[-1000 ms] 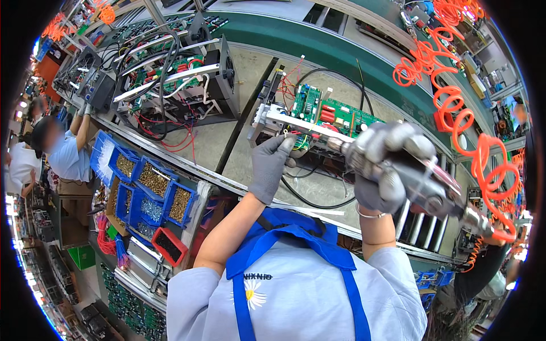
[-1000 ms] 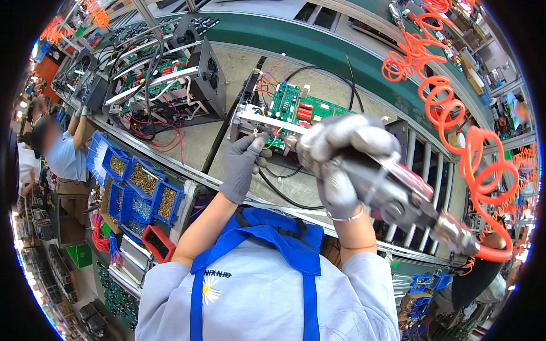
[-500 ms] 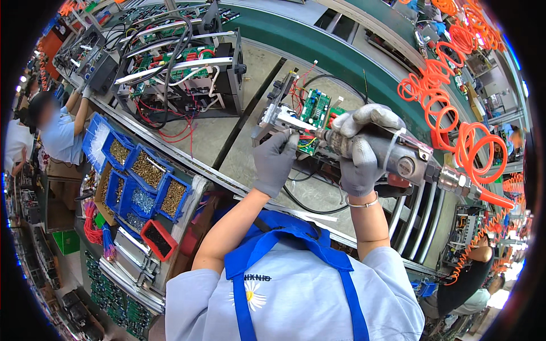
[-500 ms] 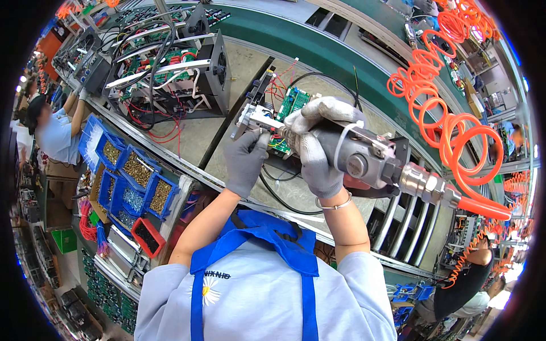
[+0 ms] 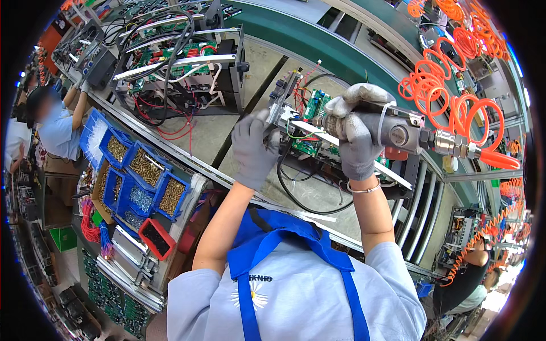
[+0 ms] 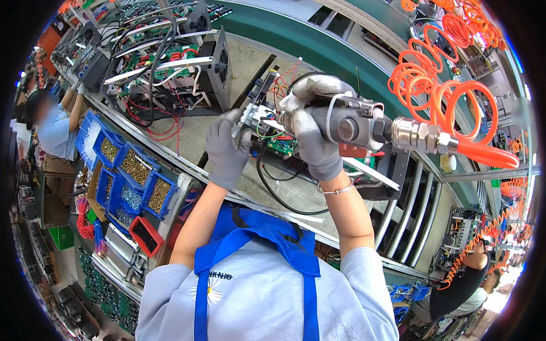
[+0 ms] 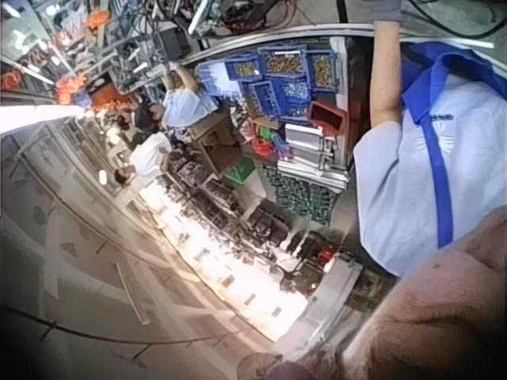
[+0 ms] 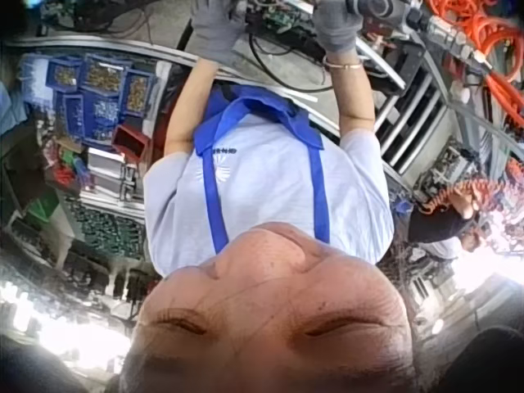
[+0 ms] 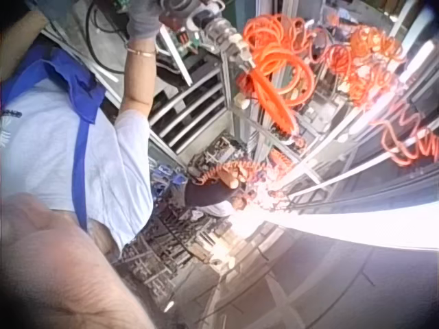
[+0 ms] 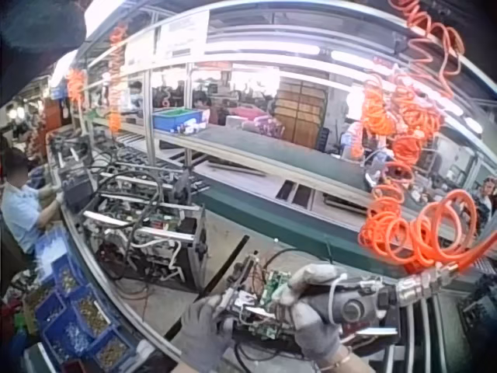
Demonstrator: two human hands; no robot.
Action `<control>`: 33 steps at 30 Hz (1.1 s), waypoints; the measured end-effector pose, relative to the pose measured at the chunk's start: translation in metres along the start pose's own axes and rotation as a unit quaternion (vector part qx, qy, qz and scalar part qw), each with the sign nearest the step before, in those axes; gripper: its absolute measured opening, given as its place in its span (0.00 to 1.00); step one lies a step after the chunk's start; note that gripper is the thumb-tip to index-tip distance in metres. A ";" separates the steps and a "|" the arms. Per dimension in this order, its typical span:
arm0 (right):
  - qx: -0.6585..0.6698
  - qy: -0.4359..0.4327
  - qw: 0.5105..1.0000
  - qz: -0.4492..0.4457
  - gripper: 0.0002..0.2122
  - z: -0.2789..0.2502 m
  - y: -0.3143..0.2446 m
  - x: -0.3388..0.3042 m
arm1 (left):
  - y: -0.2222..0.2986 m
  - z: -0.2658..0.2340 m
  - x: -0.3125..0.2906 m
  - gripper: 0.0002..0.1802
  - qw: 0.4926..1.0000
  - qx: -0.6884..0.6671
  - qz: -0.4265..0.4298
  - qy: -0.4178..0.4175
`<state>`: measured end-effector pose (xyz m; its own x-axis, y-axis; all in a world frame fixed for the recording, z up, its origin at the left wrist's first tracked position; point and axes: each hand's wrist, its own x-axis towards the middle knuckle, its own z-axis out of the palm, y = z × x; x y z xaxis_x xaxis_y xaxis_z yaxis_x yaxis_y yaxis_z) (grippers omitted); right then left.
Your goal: The user is assembling a complex electronic component, including wiring and screwdriving.
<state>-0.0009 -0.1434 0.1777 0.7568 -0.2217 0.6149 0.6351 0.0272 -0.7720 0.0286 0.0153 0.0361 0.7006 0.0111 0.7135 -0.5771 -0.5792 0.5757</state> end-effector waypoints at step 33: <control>0.038 -0.042 0.997 0.047 0.17 0.013 0.023 0.032 | -0.012 0.015 0.028 0.37 0.972 0.011 0.043 -0.230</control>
<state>0.0398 -0.1370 0.1818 0.8212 -0.1329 0.5549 0.5690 0.1186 -0.8137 0.0608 0.0103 0.0432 0.7663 -0.4009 0.5021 -0.6367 -0.5786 0.5098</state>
